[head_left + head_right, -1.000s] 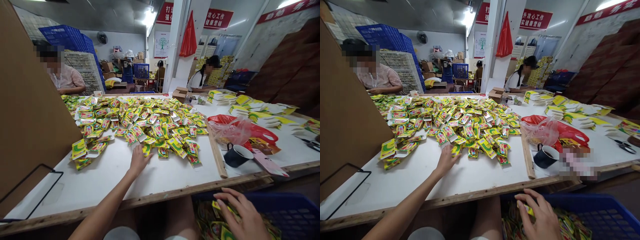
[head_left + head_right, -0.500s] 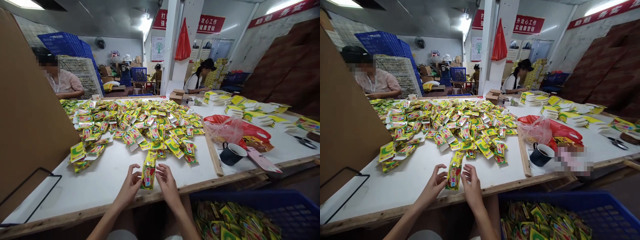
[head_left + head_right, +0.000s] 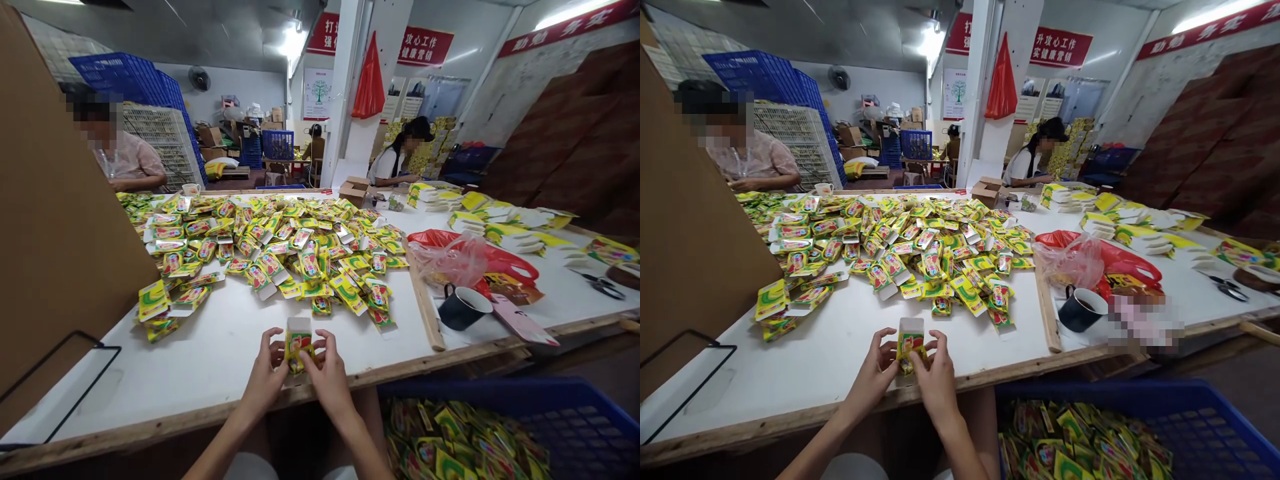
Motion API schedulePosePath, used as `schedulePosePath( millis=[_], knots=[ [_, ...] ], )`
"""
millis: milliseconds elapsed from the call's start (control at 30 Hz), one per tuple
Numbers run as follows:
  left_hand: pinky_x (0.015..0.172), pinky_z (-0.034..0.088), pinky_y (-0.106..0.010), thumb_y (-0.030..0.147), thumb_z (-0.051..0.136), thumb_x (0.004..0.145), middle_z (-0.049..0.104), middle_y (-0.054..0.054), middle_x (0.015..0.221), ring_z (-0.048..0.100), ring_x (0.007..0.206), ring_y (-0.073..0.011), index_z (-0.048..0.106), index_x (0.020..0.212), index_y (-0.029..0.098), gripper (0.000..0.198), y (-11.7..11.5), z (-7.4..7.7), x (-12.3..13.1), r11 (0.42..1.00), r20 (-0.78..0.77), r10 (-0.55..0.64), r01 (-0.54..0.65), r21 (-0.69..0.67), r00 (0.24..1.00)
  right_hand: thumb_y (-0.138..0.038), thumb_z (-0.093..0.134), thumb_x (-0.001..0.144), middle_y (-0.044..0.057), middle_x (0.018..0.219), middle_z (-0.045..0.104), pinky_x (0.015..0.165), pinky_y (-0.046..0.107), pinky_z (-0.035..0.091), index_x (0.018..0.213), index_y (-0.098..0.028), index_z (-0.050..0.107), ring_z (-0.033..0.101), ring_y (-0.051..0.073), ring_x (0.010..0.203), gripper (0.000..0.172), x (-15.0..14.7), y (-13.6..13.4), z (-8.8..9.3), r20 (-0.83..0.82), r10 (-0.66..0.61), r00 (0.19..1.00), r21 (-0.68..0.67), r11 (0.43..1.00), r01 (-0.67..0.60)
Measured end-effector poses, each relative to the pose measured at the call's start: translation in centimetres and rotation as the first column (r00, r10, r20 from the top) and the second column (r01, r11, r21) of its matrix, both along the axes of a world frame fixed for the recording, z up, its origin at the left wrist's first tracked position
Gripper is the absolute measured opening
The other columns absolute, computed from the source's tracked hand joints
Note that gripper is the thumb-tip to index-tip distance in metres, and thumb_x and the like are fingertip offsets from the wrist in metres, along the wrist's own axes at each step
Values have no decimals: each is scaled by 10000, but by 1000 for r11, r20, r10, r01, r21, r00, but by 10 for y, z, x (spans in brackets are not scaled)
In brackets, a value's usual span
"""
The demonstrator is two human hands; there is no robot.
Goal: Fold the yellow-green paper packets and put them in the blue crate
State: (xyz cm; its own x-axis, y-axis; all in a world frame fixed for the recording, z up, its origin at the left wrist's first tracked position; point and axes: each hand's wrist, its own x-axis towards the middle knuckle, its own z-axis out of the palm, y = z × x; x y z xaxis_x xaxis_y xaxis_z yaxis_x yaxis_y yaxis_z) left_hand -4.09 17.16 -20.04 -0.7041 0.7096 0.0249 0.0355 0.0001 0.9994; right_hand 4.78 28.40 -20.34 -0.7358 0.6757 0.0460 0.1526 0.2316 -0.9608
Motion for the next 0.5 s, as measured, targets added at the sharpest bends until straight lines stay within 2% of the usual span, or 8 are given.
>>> schedulePosePath(
  millis=[67,133,233,333,400,500],
  knots=[
    [879,432,-317,121,459,798,570,-76,1061,574,975,-154,255,1191,197,450,-4,1,0,999,-36,9,-7,36,999,-244,521,815,51,942,559,666,270,462,1156,-172,404,570,150,731,368,7,-6,3,0,49,999,47,998,-49],
    [924,413,-335,156,468,831,568,-86,1096,554,1046,-170,282,1186,199,402,-10,2,-1,998,-77,51,-47,46,996,-206,490,836,50,948,577,755,274,445,1062,-174,485,570,163,842,229,17,-8,6,-20,59,998,125,991,-56],
    [983,374,-354,184,462,859,551,-96,1154,510,1136,-181,306,1175,204,353,-22,0,0,995,-153,92,-86,40,984,-219,486,861,48,937,595,771,260,428,940,-177,553,563,168,893,112,31,-4,7,-41,50,998,217,975,-40],
    [1029,339,-371,157,447,860,532,-94,1198,465,1200,-178,296,1186,214,364,-30,-4,1,997,-193,71,-64,42,979,-205,466,875,54,950,594,790,273,424,950,-183,569,554,178,916,129,39,1,4,-32,73,997,268,962,-62],
    [1032,343,-371,154,445,859,521,-92,1214,466,1201,-176,299,1186,218,364,-32,-6,2,998,-206,66,-59,38,976,-164,453,868,61,968,590,823,301,414,969,-185,573,541,193,938,158,42,4,2,22,131,991,293,947,-131],
    [1014,366,-355,195,455,870,523,-89,1205,499,1160,-172,323,1175,217,333,-32,-8,3,995,-233,100,-100,11,967,-116,430,861,63,917,589,788,313,420,923,-181,574,543,200,889,170,45,6,4,83,202,976,310,925,-218]
  ],
)
